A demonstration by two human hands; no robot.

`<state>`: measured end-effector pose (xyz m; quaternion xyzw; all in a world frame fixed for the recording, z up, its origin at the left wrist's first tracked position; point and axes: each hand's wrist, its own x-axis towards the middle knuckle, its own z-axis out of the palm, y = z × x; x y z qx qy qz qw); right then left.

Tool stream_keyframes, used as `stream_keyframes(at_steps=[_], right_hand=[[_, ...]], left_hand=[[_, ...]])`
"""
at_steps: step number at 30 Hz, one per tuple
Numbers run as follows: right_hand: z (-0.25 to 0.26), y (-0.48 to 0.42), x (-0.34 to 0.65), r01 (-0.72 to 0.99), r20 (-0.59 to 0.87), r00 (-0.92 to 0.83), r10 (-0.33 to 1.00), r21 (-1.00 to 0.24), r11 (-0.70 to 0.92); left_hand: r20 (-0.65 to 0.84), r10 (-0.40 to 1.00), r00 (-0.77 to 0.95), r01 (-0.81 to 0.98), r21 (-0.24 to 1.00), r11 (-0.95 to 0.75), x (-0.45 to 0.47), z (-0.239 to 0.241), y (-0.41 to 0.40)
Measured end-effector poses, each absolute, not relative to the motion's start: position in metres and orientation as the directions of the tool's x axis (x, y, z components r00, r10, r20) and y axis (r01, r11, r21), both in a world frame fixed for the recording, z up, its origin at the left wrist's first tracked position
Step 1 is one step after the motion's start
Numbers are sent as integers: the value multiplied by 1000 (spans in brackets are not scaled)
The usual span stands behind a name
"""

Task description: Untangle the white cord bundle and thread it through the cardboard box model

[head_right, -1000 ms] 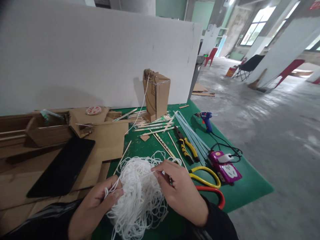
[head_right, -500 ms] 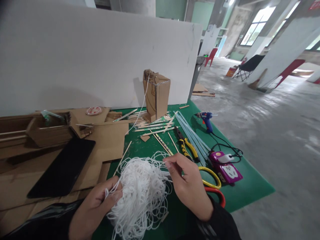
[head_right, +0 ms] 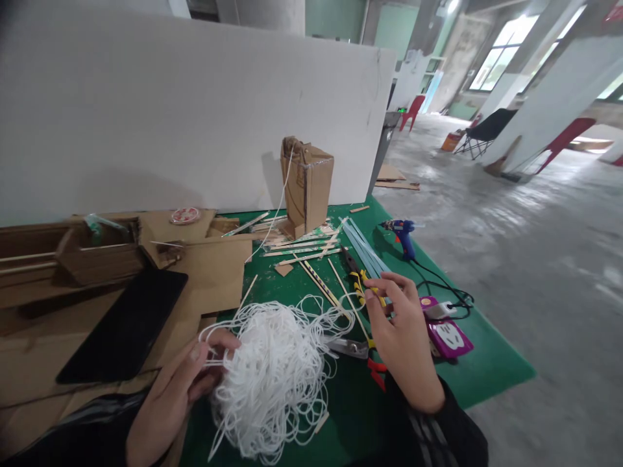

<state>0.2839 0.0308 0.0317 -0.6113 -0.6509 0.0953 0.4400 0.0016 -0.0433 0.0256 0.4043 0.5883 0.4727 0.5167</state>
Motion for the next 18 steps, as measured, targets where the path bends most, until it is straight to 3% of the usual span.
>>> stream_keyframes(at_steps=[3,6,9,13,18], right_hand=[[39,16,261,755,555,58,830,-568,327],[48,-6,221,584,435,-263,861,-639,501],[50,-21,181,418,320,-505,802,-722,552],[42,-20,152,450,257,-545,798,-714,537],[36,-14,156,517,261,-524,811,-659,546]], left_hand=[[-192,976,-108,5,981,193,1,32,-43],[-167,980,-112,14,985,170,-1,41,-43],[-87,993,-77,26,996,89,-5,49,-43],[-6,999,-40,12,1000,6,-12,61,-46],[-17,995,-96,-90,996,8,-28,84,-47]])
